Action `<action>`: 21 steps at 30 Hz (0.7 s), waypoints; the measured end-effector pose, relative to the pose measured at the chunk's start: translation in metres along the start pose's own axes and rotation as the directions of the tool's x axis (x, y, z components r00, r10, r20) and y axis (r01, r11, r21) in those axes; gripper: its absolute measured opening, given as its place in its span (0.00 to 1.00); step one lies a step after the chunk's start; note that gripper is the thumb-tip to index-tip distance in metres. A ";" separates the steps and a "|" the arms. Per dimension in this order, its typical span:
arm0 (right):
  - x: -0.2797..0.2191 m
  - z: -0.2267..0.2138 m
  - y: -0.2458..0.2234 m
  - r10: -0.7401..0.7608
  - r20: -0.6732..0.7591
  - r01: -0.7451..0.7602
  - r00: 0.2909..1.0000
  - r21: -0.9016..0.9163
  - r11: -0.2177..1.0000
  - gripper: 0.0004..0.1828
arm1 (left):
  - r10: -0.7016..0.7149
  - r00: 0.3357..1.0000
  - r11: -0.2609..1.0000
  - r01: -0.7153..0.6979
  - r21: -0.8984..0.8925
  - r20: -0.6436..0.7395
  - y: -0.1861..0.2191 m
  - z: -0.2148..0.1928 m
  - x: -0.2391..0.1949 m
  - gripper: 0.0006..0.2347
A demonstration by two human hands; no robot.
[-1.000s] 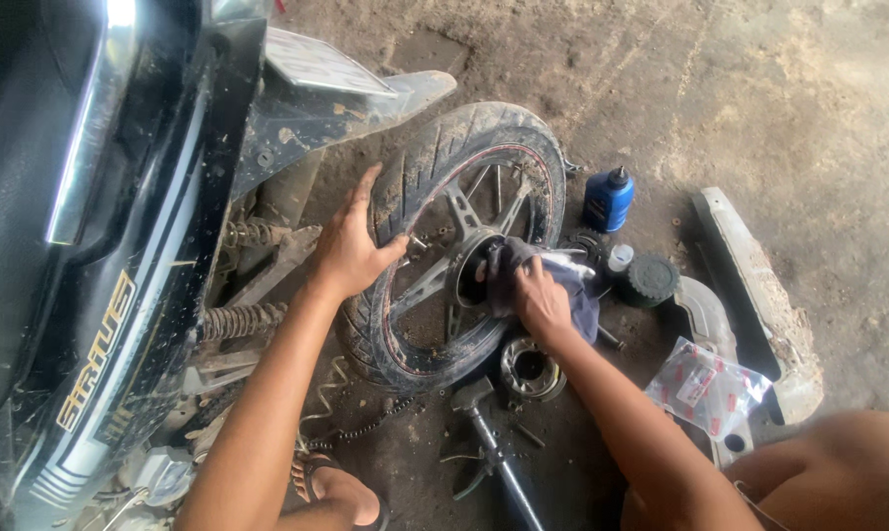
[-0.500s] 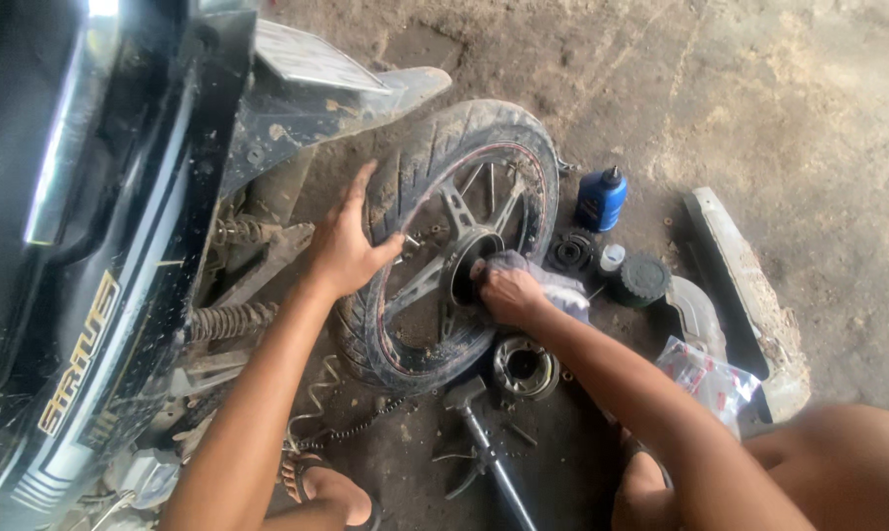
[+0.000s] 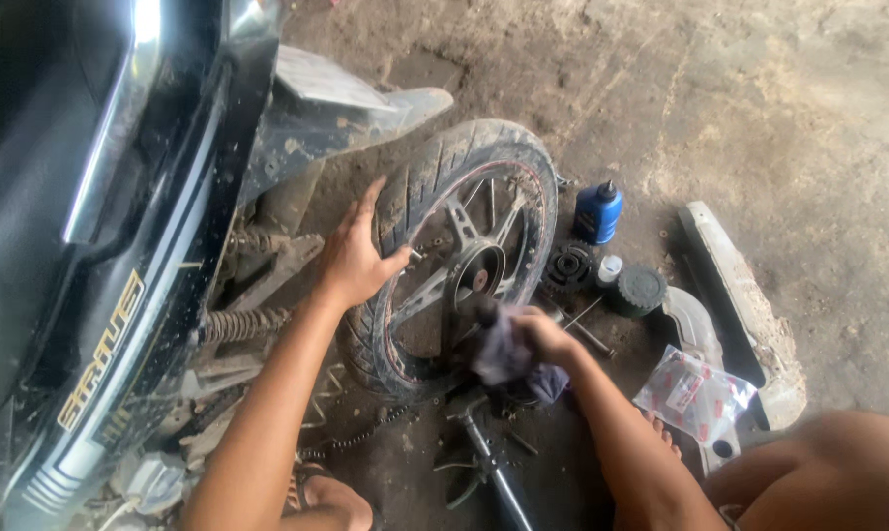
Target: The person cleans a circular metal motorcycle part with a cloth, then wipes the rear wheel hub and tire with the same cloth. The person is sitting on the ground next to the motorcycle during the task.
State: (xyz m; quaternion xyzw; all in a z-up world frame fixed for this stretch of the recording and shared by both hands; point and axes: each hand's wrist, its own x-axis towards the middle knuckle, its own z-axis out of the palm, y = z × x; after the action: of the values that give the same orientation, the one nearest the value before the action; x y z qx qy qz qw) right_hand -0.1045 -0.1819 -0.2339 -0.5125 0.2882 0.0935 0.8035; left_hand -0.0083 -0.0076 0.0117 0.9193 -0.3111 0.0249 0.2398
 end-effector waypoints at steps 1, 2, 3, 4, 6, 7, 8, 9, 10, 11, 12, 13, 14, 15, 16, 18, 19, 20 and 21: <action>-0.005 -0.014 -0.001 0.004 0.003 -0.004 1.000 -0.007 1.000 0.23 | -0.008 1.000 1.000 0.008 -0.003 -0.003 -0.001 0.000 0.000 0.36; -0.010 -0.028 -0.002 -0.146 -0.001 0.143 0.989 -0.191 0.971 0.13 | 0.006 1.000 1.000 -0.006 -0.024 -0.007 -0.001 -0.001 0.001 0.35; -0.016 -0.043 -0.003 -0.293 0.018 0.279 0.956 -0.361 0.890 0.16 | 0.027 1.000 0.999 -0.028 -0.043 -0.005 0.000 -0.001 0.002 0.35; -0.007 -0.049 -0.004 -0.290 0.016 0.276 0.957 -0.361 0.891 0.16 | 0.027 1.000 0.999 -0.027 -0.045 -0.003 -0.002 -0.001 0.000 0.35; 0.015 -0.063 -0.015 -0.353 -0.207 0.179 0.912 -0.574 0.799 0.18 | 0.036 0.999 0.999 -0.036 -0.018 -0.025 -0.004 -0.001 0.003 0.35; 0.000 -0.048 -0.029 -0.352 -0.213 0.175 0.912 -0.575 0.799 0.18 | 0.038 0.999 0.999 -0.038 -0.022 -0.022 -0.006 0.000 0.005 0.35; -0.016 -0.032 -0.043 -0.412 -0.255 0.125 0.875 -0.702 0.701 0.17 | 0.039 0.999 0.999 -0.040 -0.029 -0.022 -0.008 0.000 0.006 0.35; -0.029 -0.016 -0.060 -0.481 -0.279 0.066 0.831 -0.809 0.584 0.15 | 0.042 0.999 0.999 -0.043 -0.032 -0.028 -0.009 0.000 0.010 0.35; -0.023 -0.011 -0.050 -0.485 -0.280 0.067 0.829 -0.810 0.583 0.15 | 0.045 0.998 0.998 -0.046 -0.033 -0.032 -0.008 -0.001 0.009 0.35; -0.017 -0.006 -0.040 -0.580 -0.204 0.042 0.789 -0.923 0.382 0.13 | 0.028 0.999 0.999 -0.029 -0.030 -0.027 -0.008 -0.001 0.008 0.35; -0.011 -0.001 -0.030 -0.653 -0.108 0.000 0.750 -0.987 0.164 0.12 | 0.010 1.000 1.000 -0.011 -0.027 -0.022 -0.007 -0.001 0.007 0.36; 0.014 -0.005 -0.005 -0.658 -0.111 -0.006 0.745 -0.987 0.161 0.12 | 0.017 1.000 0.999 -0.018 -0.034 -0.025 -0.005 -0.002 0.007 0.36; 0.039 -0.010 0.020 -0.772 0.016 0.050 0.636 -0.999 0.020 0.12 | -0.001 1.000 1.000 0.001 -0.029 -0.014 -0.004 -0.003 0.008 0.36; 0.064 -0.012 0.047 -0.848 0.147 0.085 0.509 -0.989 -0.121 0.13 | -0.020 1.000 1.000 0.020 -0.019 0.003 -0.003 -0.005 0.007 0.36; 0.052 -0.004 0.037 -0.850 0.143 0.079 0.507 -0.990 -0.119 0.13 | -0.014 1.000 1.000 0.014 -0.021 0.004 -0.003 -0.004 0.008 0.36; 0.028 0.014 0.019 -0.724 0.169 0.148 0.668 -0.985 -0.093 0.11 | -0.012 1.000 1.000 0.012 -0.027 0.005 -0.005 -0.003 0.007 0.36; 0.031 0.017 0.018 -0.722 0.171 0.147 0.670 -0.984 -0.096 0.11 | -0.015 1.000 0.999 0.015 -0.030 0.005 -0.005 -0.003 0.006 0.36; 0.033 0.021 0.016 -0.687 0.156 0.071 0.710 -0.986 -0.151 0.12 | -0.015 1.000 1.000 0.015 -0.027 0.012 -0.005 -0.004 0.006 0.36; 0.038 0.022 0.010 -0.658 0.134 -0.008 0.741 -0.978 -0.208 0.14 | -0.007 1.000 1.000 0.007 -0.026 0.013 -0.004 -0.005 0.009 0.36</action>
State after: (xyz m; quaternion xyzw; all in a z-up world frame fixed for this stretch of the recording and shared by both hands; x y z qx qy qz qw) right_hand -0.0698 -0.1631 -0.2563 -0.9851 0.1428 -0.0763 0.0586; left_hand 0.0018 -0.0079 0.0167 0.9174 -0.3096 0.0139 0.2498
